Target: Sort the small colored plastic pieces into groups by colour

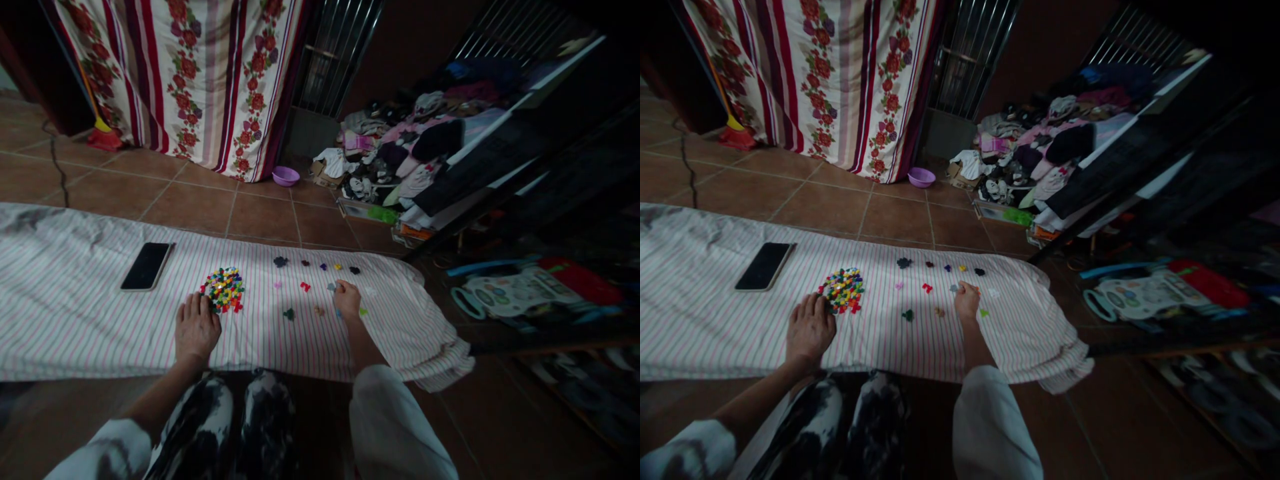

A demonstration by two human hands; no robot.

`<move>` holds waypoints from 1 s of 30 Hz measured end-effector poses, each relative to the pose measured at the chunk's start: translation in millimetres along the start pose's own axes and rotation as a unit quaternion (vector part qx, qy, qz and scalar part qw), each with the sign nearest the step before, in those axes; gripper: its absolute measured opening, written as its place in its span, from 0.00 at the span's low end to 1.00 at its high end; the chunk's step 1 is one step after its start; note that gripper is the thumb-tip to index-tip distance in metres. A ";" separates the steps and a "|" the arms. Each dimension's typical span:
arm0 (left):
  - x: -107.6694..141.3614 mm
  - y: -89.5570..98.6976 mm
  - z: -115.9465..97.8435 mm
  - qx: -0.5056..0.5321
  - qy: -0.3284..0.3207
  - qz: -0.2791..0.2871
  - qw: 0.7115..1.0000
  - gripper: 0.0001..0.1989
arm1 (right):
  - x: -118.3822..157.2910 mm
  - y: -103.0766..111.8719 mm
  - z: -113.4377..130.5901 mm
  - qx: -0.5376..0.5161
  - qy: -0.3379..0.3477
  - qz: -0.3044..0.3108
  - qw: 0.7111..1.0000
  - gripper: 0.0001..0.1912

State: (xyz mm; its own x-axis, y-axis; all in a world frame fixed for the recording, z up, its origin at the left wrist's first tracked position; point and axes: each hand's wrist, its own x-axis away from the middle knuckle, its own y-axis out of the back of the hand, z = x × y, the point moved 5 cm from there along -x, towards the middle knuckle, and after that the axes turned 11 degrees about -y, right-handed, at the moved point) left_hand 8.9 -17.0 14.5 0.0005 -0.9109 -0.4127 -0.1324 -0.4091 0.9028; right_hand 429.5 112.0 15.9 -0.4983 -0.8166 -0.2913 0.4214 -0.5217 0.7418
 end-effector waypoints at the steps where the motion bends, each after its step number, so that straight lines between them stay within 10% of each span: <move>1: 0.3 -0.7 0.4 0.003 0.002 -0.001 1.000 0.23 | -1.7 -0.8 -2.6 0.007 -0.002 0.004 1.000 0.17; 30: -1.9 2.2 0.0 0.010 0.014 0.013 1.000 0.22 | 4.0 -11.8 -2.7 0.038 0.022 0.043 0.998 0.20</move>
State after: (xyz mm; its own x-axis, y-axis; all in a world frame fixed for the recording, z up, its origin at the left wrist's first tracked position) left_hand 8.6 -16.1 17.3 0.0245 -0.9224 -0.3853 -0.1520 -0.3844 0.9106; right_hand 424.6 114.3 4.4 -0.4282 -0.8687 -0.2489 0.4024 -0.4299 0.8082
